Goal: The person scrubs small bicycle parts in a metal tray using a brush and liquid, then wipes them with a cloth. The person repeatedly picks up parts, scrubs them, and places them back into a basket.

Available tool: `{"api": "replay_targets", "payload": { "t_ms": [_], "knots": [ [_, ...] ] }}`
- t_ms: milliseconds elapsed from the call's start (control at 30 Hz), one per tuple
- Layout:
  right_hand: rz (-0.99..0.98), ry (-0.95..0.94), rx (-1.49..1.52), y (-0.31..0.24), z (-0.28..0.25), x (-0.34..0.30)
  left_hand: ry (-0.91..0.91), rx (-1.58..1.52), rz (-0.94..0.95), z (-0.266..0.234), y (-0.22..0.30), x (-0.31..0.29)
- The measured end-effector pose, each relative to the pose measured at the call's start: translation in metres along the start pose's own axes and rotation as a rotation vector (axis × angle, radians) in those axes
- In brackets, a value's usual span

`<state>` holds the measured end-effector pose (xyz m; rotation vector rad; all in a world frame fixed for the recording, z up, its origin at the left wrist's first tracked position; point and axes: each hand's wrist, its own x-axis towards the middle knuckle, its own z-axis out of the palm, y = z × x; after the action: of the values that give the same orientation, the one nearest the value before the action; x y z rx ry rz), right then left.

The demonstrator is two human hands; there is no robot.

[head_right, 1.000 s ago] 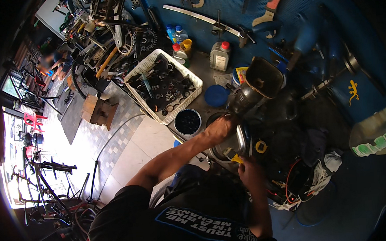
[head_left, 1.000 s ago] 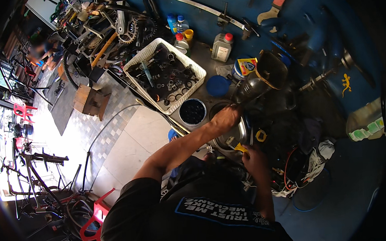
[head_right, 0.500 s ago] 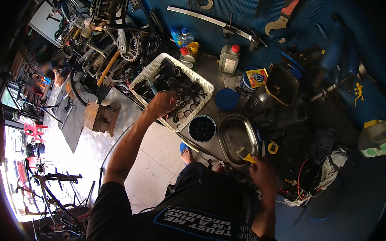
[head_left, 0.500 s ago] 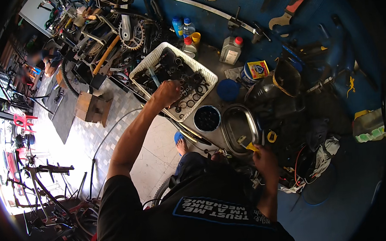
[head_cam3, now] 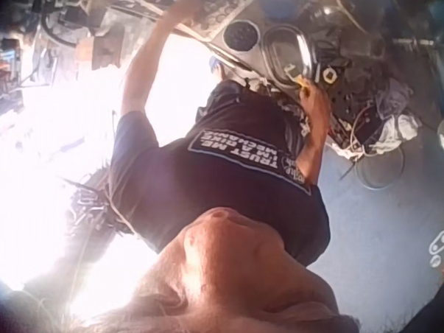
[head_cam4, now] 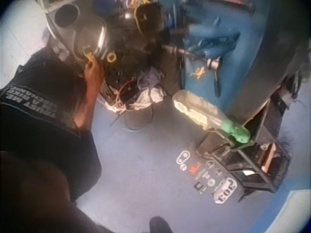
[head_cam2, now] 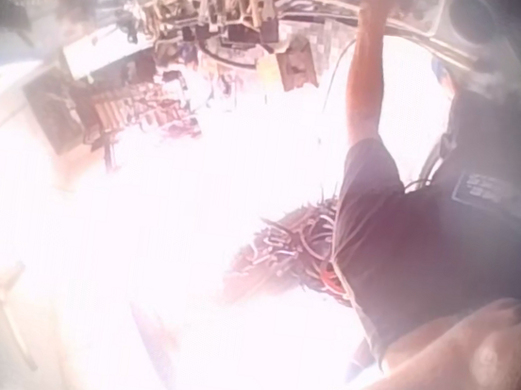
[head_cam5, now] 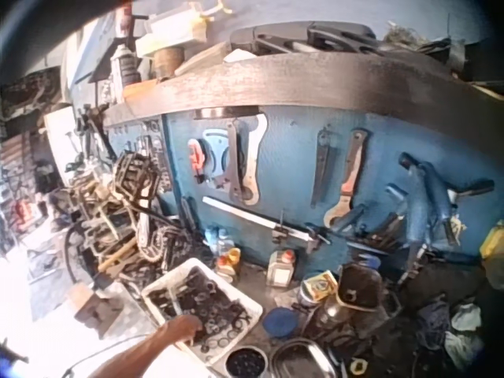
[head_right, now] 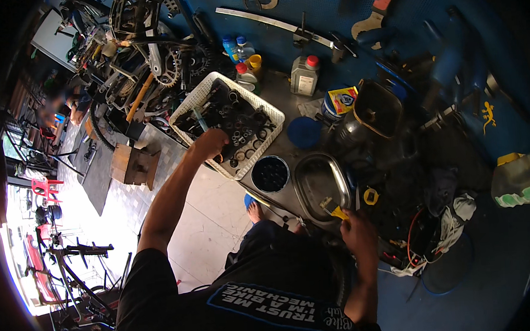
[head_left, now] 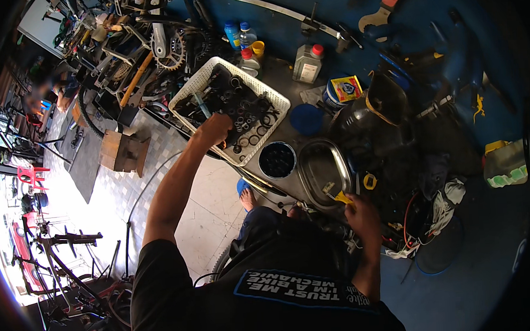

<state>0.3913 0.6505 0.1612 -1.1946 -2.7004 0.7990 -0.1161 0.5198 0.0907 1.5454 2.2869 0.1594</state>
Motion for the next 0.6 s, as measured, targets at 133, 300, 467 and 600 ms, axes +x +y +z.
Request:
{"api": "replay_targets", "payload": {
  "t_ms": [133, 300, 467, 600],
  "knots": [
    [-0.001, -0.003, 0.022, 0.008, -0.004, -0.004, 0.037, -0.022, -0.065, -0.041, 0.025, -0.009],
    [0.008, -0.009, 0.025, 0.021, -0.011, -0.008, 0.282, -0.047, -0.044, -0.092, 0.120, -0.039],
    [0.031, -0.040, -0.018, 0.028, -0.019, -0.006, 0.312, -0.135, 0.114, -0.033, 0.255, -0.046],
    [-0.053, -0.067, -0.027, 0.040, -0.014, -0.006, 0.053, -0.071, 0.102, 0.035, 0.311, -0.016]
  ]
}}
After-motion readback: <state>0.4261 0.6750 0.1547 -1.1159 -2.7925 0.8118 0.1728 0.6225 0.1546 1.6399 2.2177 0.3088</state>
